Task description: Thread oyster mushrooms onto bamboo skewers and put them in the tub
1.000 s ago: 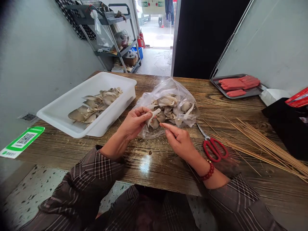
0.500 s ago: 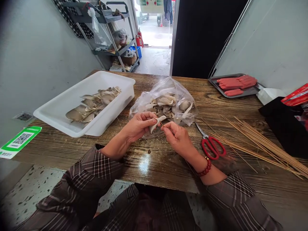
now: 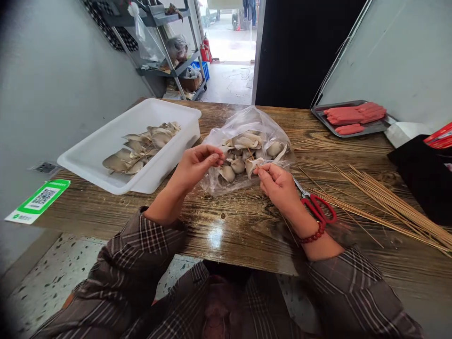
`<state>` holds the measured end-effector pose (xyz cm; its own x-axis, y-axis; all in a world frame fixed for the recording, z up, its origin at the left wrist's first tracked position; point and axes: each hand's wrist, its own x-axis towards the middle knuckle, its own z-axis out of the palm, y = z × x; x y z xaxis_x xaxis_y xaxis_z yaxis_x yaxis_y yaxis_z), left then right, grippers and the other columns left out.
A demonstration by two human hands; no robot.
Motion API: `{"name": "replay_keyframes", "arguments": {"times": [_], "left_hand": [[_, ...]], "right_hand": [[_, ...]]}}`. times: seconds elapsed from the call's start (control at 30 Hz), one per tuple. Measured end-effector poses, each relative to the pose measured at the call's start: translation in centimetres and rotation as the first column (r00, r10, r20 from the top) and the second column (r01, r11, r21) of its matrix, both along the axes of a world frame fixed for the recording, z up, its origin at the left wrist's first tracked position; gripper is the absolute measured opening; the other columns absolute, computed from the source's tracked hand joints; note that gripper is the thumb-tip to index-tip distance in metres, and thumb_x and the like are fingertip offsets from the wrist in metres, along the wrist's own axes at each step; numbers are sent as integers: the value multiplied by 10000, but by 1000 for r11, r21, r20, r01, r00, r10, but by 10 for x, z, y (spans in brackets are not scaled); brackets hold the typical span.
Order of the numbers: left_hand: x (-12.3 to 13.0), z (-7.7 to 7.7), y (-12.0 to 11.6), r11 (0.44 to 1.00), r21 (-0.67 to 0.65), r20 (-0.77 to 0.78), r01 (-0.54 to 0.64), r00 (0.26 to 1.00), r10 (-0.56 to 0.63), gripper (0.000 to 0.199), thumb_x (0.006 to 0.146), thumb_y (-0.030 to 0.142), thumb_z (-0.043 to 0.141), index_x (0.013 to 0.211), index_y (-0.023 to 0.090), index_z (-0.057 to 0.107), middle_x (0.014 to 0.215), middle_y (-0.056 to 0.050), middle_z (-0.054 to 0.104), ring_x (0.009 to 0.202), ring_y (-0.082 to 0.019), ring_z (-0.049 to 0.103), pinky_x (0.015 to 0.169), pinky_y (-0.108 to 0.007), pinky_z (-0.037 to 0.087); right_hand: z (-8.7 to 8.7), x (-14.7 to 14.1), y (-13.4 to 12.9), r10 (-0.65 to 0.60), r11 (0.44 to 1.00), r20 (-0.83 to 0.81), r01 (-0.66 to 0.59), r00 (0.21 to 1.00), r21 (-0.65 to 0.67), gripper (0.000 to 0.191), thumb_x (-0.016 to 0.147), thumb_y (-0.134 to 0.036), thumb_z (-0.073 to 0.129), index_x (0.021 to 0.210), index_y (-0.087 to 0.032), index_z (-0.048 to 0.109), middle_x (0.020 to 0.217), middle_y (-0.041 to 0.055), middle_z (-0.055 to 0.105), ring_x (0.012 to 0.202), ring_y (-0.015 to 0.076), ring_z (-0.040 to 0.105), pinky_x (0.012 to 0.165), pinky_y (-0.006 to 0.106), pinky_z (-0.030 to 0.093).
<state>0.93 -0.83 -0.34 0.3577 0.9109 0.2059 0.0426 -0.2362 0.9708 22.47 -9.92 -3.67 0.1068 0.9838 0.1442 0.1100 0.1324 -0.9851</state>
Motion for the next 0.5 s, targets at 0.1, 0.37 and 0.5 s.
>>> {"name": "replay_keyframes", "arguments": {"times": [0.1, 0.37, 0.5], "left_hand": [[-2, -6, 4, 974, 217, -219, -67, 969, 116, 86, 776, 173, 656, 838, 160, 714, 784, -52, 684, 715, -144, 591, 735, -294, 479], [17, -22, 0, 847, 509, -573, 156, 795, 198, 281, 860, 154, 518, 1082, 193, 686, 1120, -112, 677, 1072, -245, 595, 963, -392, 436], [21, -27, 1, 854, 511, -621, 101, 730, 286, 210, 868, 202, 526, 961, 175, 713, 994, -134, 669, 955, -262, 614, 877, -397, 455]], "right_hand": [[3, -2, -2, 19, 1000, 21, -19, 1000, 0, 323, 899, -500, 569, 894, -179, 609, 615, -34, 507, 426, 66, 344, 416, 238, 220], [3, -10, -7, 138, 990, 136, -135, 981, -30, 330, 938, -471, 510, 951, -158, 616, 501, -73, 436, 421, 81, 374, 446, 233, 244], [2, -11, -6, 166, 986, 148, -162, 975, -37, 329, 943, -465, 490, 947, -159, 611, 497, -80, 413, 422, 82, 365, 450, 237, 234]]}}
